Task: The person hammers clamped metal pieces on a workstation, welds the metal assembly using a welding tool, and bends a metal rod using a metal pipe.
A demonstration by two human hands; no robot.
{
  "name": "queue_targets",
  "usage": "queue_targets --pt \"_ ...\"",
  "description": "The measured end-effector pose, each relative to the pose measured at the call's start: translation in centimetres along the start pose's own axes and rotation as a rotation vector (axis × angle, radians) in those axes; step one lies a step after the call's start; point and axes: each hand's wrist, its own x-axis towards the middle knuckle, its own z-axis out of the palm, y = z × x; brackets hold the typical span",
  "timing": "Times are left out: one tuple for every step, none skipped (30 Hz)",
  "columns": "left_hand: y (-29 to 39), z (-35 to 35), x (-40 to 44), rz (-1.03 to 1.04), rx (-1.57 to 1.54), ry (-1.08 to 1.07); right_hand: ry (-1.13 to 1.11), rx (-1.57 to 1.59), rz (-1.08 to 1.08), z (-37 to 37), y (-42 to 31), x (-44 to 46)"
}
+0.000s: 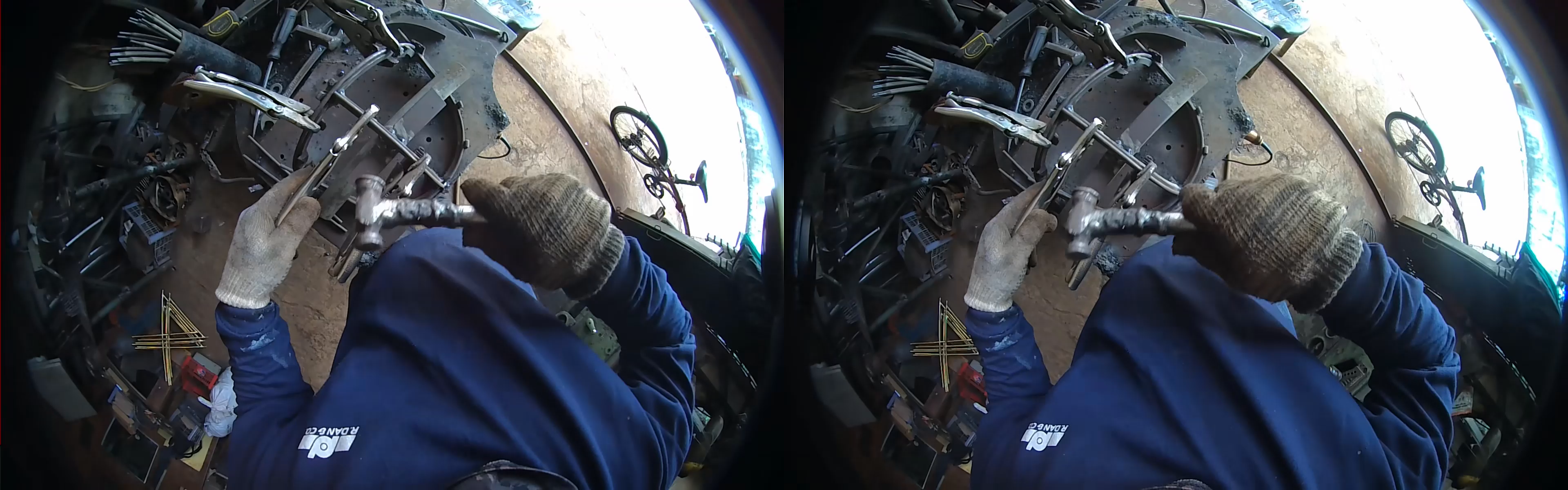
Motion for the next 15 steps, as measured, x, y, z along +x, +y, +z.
queue_targets --pt "0.6 -0.1 0.0 -0.064 -0.013 -0.013 0.0 0.002 0.001 0.4 0.0 -0.2" --pt "1.0 -0.2 0.0 -0.128 -0.025 -0.027 0.049 -0.085 -0.058 0.9 0.1 -0.5" --pt "1.0 -0.3 0.0 -0.132 -0.024 -0.03 0.097 -0.172 -0.118 1.2 -0.1 -0.6" --pt "0.9 -0.3 0.1 -0.126 -0.019 -0.034 0.047 -0.195 -0.075 0.6 -1.2 -0.6" --pt "0.8 -0.4 0.1 -0.119 -0.015 -0.037 0.045 -0.191 -0.075 0.3 -1.1 -0.6" --pt "0.8 -0.4 0.1 -0.122 -0.014 -0.039 -0.013 -0.194 -0.077 0.1 -0.9 -0.4" --pt "0.8 -0.4 0.1 -0.124 -0.02 -0.045 -0.068 -0.198 -0.077 -0.1 -0.6 -0.3" --pt "0.9 -0.5 0.0 -0.123 -0.024 -0.051 -0.05 -0.13 0.061 -0.2 0.8 0.7" --pt "1.0 -0.4 -0.1 -0.122 -0.021 -0.054 -0.03 -0.06 0.198 0.2 2.2 1.3" --pt "1.3 -0.2 -0.3 -0.137 -0.034 -0.05 0.093 -0.119 0.192 0.9 2.2 0.9" --pt "1.4 -0.3 -0.1 -0.141 -0.05 -0.014 0.109 -0.14 0.164 0.5 2.6 1.4" --pt "1.5 -0.4 -0.2 -0.143 -0.047 -0.023 0.079 -0.095 0.155 0.3 1.8 1.2" --pt "1.5 -0.3 -0.5 -0.156 -0.035 -0.038 0.037 -0.047 0.143 0.2 0.8 0.9" --pt "1.5 -0.3 -0.1 -0.146 -0.02 -0.035 -0.027 -0.091 0.141 -0.3 -0.2 0.9" --pt "1.3 -0.3 -0.2 -0.152 -0.02 -0.041 -0.032 -0.085 0.144 -0.3 -1.1 0.4"
